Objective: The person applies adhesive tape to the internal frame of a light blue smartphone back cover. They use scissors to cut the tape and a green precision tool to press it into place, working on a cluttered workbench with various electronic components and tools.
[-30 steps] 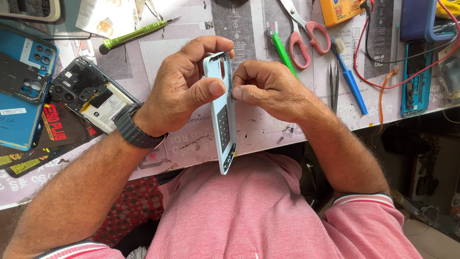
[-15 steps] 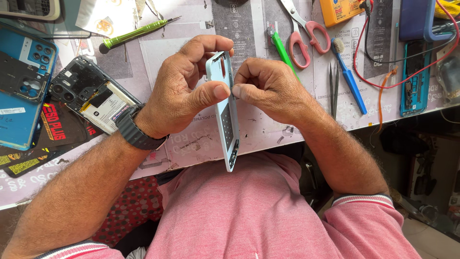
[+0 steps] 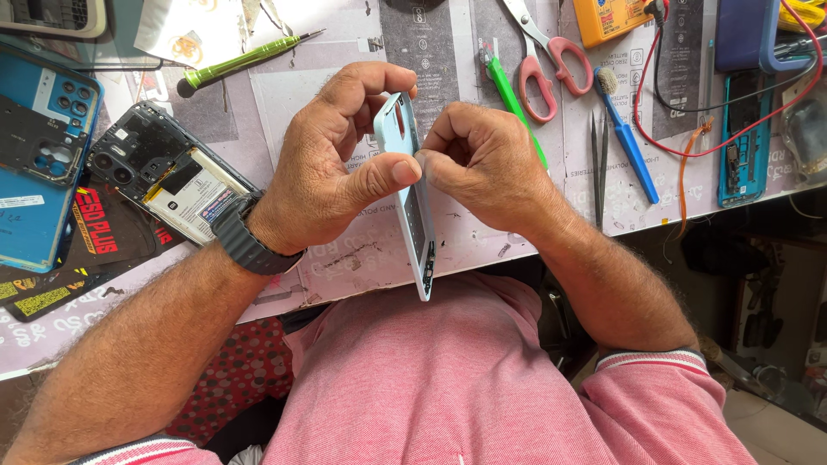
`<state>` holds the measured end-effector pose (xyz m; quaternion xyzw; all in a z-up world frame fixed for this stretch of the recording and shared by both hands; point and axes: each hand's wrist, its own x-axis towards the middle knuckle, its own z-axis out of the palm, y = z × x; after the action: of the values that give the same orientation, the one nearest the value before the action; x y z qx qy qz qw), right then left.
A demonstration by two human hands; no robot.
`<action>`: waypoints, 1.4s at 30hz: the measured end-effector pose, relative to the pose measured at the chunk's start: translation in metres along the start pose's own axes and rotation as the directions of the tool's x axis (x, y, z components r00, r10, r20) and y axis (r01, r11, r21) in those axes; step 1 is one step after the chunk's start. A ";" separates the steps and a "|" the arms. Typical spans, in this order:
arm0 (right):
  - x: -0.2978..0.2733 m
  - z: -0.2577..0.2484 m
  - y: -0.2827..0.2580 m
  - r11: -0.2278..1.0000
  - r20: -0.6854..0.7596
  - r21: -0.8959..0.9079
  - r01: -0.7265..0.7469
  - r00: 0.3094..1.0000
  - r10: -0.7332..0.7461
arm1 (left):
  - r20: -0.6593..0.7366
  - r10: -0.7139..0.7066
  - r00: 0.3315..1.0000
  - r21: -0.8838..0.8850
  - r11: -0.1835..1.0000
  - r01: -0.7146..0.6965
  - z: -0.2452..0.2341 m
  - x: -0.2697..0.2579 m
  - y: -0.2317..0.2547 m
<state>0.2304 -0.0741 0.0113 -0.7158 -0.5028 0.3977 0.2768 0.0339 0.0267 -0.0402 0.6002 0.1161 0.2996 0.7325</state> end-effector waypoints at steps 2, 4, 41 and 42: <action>-0.001 0.002 -0.002 0.999 -0.027 -0.039 0.022 0.999 -0.023 | -0.008 -0.005 1.000 0.025 1.000 0.005 0.001 0.000 -0.001; -0.002 0.002 -0.003 0.995 -0.049 -0.091 0.045 0.998 -0.050 | -0.015 -0.005 1.000 0.063 0.998 0.006 0.001 -0.001 -0.002; -0.027 -0.082 0.002 0.861 -0.318 -0.497 0.109 0.900 -0.298 | -0.055 -0.172 0.984 -0.119 0.979 0.165 -0.004 0.008 0.007; -0.029 -0.088 0.004 0.855 -0.342 -0.516 0.054 0.902 -0.263 | -0.044 -0.186 0.982 -0.114 0.977 0.180 -0.004 0.010 0.007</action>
<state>0.3019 -0.1024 0.0636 -0.7835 -0.5784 0.0760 0.2139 0.0375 0.0363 -0.0324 0.5376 0.1740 0.2531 0.7853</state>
